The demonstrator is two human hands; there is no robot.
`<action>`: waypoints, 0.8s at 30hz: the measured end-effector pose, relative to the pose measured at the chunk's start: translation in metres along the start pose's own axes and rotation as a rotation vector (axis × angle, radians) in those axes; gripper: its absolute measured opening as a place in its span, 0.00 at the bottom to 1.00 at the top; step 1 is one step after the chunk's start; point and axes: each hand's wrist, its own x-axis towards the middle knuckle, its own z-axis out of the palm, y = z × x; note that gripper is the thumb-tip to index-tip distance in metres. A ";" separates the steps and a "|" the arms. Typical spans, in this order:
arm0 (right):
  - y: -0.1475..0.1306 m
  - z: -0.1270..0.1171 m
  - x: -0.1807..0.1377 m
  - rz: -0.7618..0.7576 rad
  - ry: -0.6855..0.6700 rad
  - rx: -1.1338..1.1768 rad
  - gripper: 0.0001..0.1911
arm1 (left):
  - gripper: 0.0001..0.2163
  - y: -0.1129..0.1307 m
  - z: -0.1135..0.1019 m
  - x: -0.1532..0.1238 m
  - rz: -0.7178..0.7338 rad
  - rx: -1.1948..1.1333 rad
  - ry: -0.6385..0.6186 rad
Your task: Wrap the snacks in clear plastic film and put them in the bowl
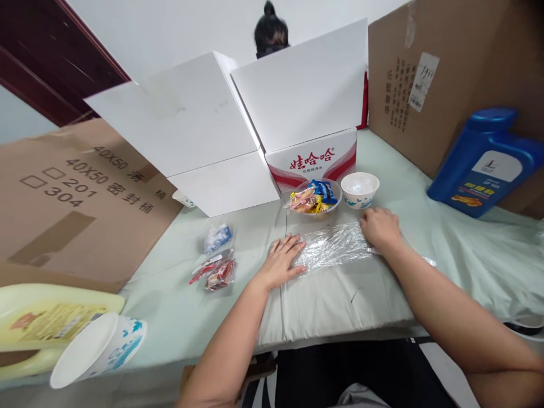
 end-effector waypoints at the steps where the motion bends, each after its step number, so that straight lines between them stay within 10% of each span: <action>1: 0.004 -0.003 0.002 0.036 0.040 0.018 0.15 | 0.32 0.000 0.001 0.000 -0.010 0.013 -0.017; 5: -0.003 -0.010 -0.006 -0.273 0.058 0.245 0.17 | 0.33 0.001 0.002 -0.001 -0.017 0.040 -0.013; 9: -0.026 -0.003 -0.025 -0.741 -0.260 0.269 0.37 | 0.37 0.000 0.003 -0.001 -0.021 0.059 -0.010; 14: -0.017 0.000 -0.023 -0.673 -0.406 0.166 0.51 | 0.37 -0.019 -0.006 -0.009 -0.145 0.047 0.077; 18: -0.004 -0.018 -0.015 -0.786 -0.318 0.389 0.43 | 0.28 -0.025 -0.020 -0.016 -0.057 -0.145 0.330; 24: -0.008 -0.030 -0.024 -0.913 -0.560 0.303 0.16 | 0.19 -0.004 -0.023 -0.012 0.108 -0.327 0.021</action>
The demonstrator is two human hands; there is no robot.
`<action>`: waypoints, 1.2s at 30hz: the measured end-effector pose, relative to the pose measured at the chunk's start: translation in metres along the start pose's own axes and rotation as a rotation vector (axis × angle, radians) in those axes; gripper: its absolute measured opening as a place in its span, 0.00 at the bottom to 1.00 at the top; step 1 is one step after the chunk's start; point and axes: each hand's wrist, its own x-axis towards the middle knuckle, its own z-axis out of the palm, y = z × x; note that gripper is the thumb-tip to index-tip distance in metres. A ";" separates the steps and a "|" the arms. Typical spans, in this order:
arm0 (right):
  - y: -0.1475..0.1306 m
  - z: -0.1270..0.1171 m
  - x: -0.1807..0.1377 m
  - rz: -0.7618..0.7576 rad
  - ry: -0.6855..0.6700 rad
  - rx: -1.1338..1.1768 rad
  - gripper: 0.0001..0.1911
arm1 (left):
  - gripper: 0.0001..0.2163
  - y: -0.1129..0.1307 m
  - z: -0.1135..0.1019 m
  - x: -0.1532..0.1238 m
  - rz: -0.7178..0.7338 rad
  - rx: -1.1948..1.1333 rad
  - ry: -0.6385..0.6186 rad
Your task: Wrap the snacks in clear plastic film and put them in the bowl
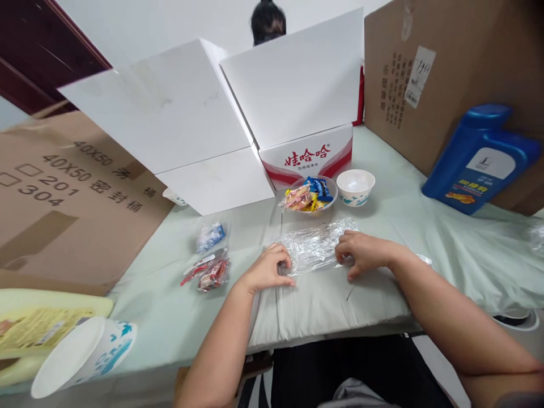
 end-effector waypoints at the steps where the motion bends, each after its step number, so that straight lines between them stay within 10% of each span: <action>1: 0.000 0.001 0.000 0.024 -0.017 -0.023 0.13 | 0.18 0.001 0.001 0.000 -0.014 0.016 -0.008; 14: -0.002 -0.013 -0.010 0.091 0.136 0.101 0.06 | 0.03 -0.003 -0.006 -0.007 -0.019 -0.097 0.074; 24: -0.002 -0.005 0.001 0.367 0.226 0.159 0.08 | 0.11 -0.019 -0.002 -0.009 -0.388 -0.467 0.298; 36: 0.005 0.019 0.025 0.659 0.219 -0.194 0.13 | 0.07 -0.025 0.012 0.004 -0.534 0.046 0.412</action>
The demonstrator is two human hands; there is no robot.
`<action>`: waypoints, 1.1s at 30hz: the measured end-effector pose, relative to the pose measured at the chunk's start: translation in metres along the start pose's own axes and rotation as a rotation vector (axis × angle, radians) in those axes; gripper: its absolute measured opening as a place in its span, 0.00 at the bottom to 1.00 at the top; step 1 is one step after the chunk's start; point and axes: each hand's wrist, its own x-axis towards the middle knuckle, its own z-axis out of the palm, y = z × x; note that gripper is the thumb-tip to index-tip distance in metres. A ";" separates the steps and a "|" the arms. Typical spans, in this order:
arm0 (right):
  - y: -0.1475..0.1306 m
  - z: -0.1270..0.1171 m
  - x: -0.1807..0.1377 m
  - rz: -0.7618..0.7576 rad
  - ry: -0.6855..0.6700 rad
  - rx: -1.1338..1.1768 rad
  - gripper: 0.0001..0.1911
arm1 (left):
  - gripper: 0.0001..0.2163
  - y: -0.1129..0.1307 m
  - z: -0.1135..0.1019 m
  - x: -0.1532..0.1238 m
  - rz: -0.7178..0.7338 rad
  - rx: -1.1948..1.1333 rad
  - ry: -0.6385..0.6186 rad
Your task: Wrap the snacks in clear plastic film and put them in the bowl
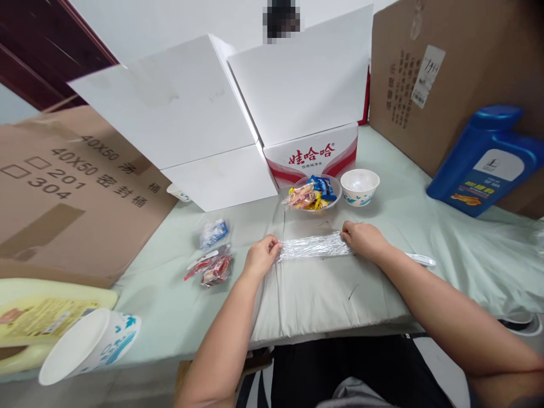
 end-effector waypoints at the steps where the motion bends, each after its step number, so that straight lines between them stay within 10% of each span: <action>1: 0.000 0.001 0.000 0.006 0.009 -0.003 0.13 | 0.07 0.002 -0.001 -0.001 0.010 0.031 0.004; 14: 0.003 0.004 0.002 -0.151 0.161 -0.045 0.11 | 0.04 0.002 -0.013 0.000 -0.170 0.295 0.262; 25: -0.002 0.007 0.002 -0.237 0.177 0.068 0.12 | 0.03 -0.002 -0.014 0.002 -0.138 0.262 0.156; 33: -0.002 -0.006 -0.009 -0.203 0.093 0.198 0.05 | 0.09 -0.007 -0.025 -0.002 -0.060 0.315 0.486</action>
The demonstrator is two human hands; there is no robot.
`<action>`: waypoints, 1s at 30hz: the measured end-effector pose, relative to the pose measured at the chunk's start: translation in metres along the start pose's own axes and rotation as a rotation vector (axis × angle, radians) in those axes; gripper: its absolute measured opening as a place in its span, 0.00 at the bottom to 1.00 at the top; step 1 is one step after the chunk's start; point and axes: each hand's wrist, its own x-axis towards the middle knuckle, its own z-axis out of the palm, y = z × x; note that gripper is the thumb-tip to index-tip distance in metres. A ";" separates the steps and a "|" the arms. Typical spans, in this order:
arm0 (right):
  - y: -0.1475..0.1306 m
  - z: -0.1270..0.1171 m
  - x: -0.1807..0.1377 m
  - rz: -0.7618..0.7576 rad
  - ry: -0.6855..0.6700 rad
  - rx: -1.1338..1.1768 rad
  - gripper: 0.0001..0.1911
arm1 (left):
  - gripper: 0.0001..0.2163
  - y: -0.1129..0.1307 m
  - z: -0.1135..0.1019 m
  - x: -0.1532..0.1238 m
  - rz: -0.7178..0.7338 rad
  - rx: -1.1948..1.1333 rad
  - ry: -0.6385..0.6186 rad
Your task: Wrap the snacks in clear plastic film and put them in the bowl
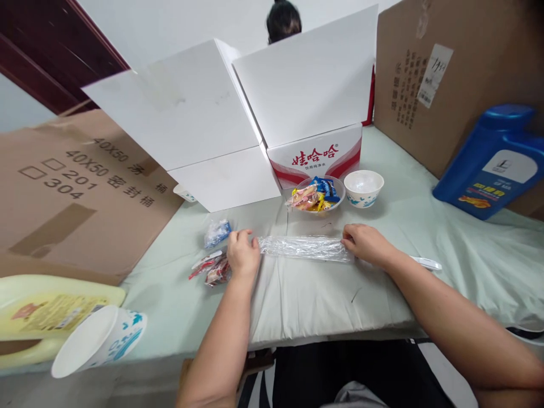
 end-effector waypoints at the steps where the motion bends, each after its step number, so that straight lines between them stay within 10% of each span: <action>1: 0.000 -0.002 -0.002 0.011 -0.018 0.066 0.05 | 0.08 0.007 0.001 -0.005 0.099 -0.075 -0.057; 5: -0.004 -0.013 -0.012 -0.091 -0.159 0.435 0.14 | 0.10 0.042 0.006 -0.025 0.554 -0.300 -0.377; 9: -0.011 -0.026 -0.024 -0.317 -0.601 0.861 0.15 | 0.13 0.063 0.006 -0.039 0.819 -0.323 -0.546; 15: -0.010 -0.037 -0.029 -0.562 -1.061 1.204 0.29 | 0.12 0.075 -0.001 -0.054 0.980 -0.536 -0.632; 23: -0.009 -0.024 -0.022 -0.308 -0.480 1.250 0.14 | 0.14 0.082 -0.002 -0.059 1.111 -0.448 -0.725; 30: -0.011 0.009 0.001 -0.219 0.085 0.703 0.09 | 0.26 0.086 -0.001 -0.065 1.216 -0.571 -0.879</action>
